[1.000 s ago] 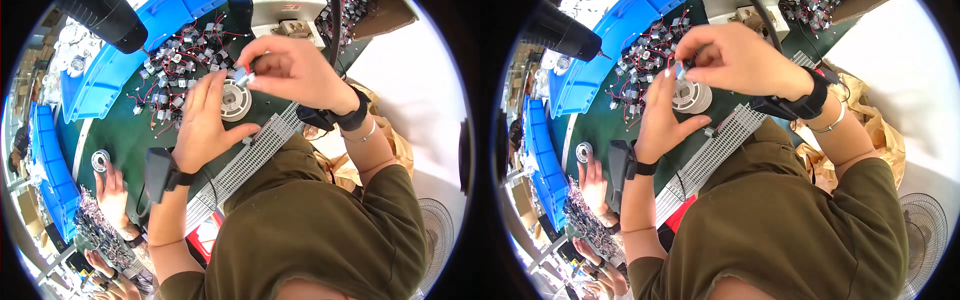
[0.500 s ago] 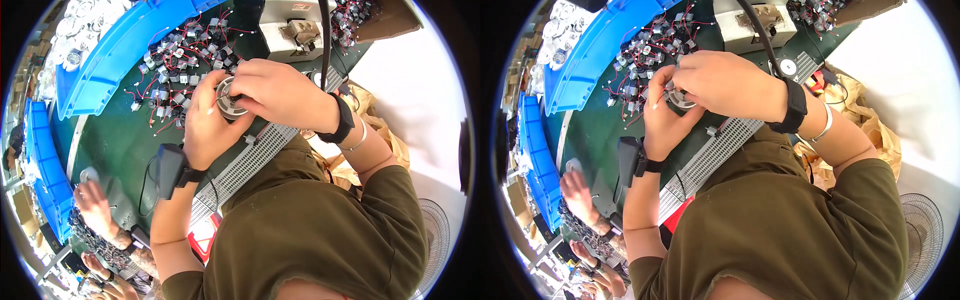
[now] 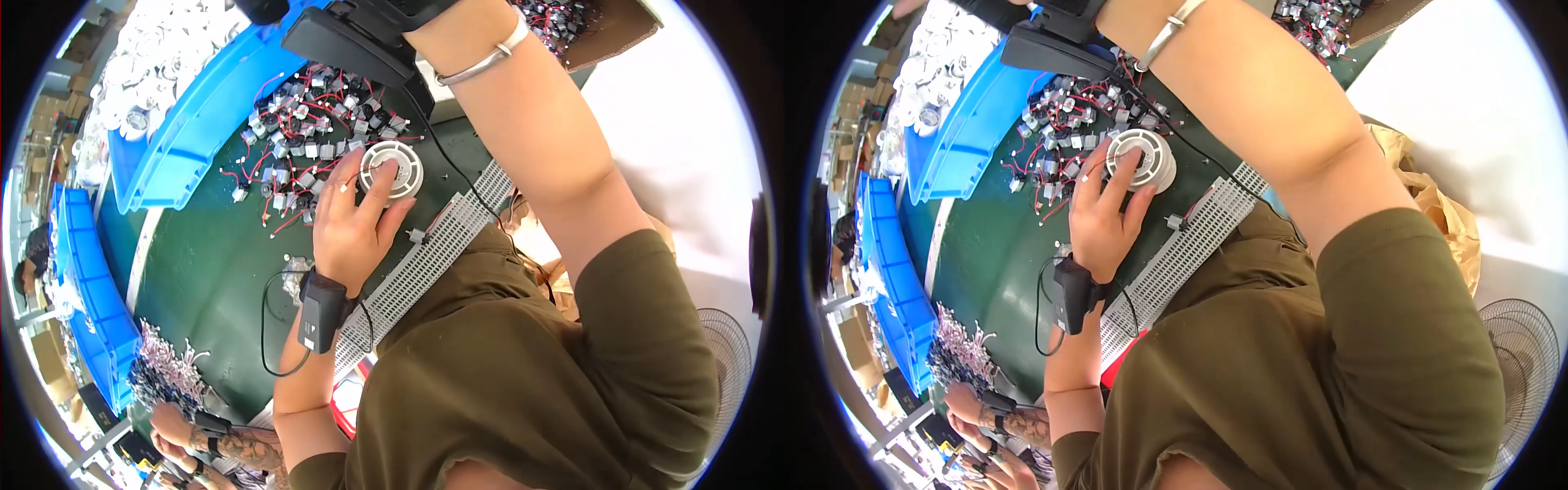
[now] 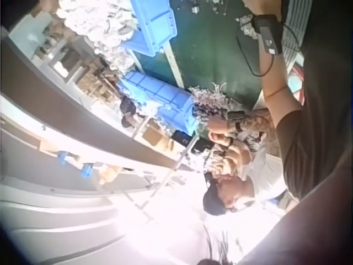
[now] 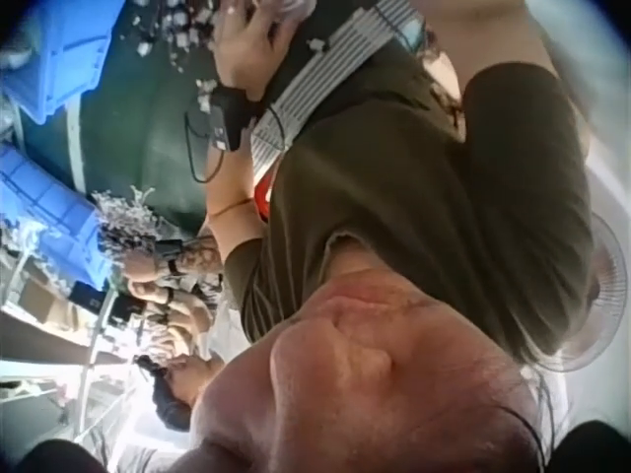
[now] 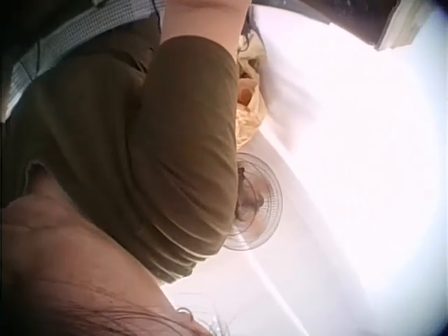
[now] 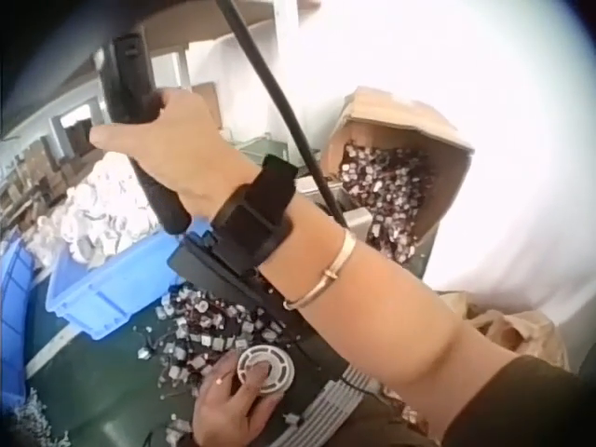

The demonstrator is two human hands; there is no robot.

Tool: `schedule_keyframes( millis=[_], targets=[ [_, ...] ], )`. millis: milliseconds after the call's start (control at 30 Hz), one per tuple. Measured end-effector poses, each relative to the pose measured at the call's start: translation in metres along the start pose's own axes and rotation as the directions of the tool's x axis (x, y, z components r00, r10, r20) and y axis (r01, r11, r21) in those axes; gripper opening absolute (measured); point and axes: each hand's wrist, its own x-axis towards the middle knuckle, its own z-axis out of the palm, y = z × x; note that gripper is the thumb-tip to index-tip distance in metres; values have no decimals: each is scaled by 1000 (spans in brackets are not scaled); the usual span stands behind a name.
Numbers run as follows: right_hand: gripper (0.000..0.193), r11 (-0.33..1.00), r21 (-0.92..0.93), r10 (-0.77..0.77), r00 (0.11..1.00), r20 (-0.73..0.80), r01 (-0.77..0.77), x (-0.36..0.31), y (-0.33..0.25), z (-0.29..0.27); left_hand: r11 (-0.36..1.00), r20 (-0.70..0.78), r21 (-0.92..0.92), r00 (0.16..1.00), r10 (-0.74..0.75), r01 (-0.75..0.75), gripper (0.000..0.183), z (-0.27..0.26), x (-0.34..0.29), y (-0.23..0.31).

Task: The recorder is assembling small electronic components at a factory workbench, using an electric screwdriver to join plastic parts taken from storage bins.

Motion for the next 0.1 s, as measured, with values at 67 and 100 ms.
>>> schedule_keyframes(
  millis=[67, 100],
  targets=[
    [25, 998, 14, 65, 997, 50, -66, -4, -12, -4, 1000, -15, 4, 1000, -1, 1, 44, 1, -2, -1],
    [20, 993, 65, 98, 992, 74, -103, -12, -27, -8, 1000, -32, 8, 999, -11, 11, 42, 1, -3, -1]
  ],
)
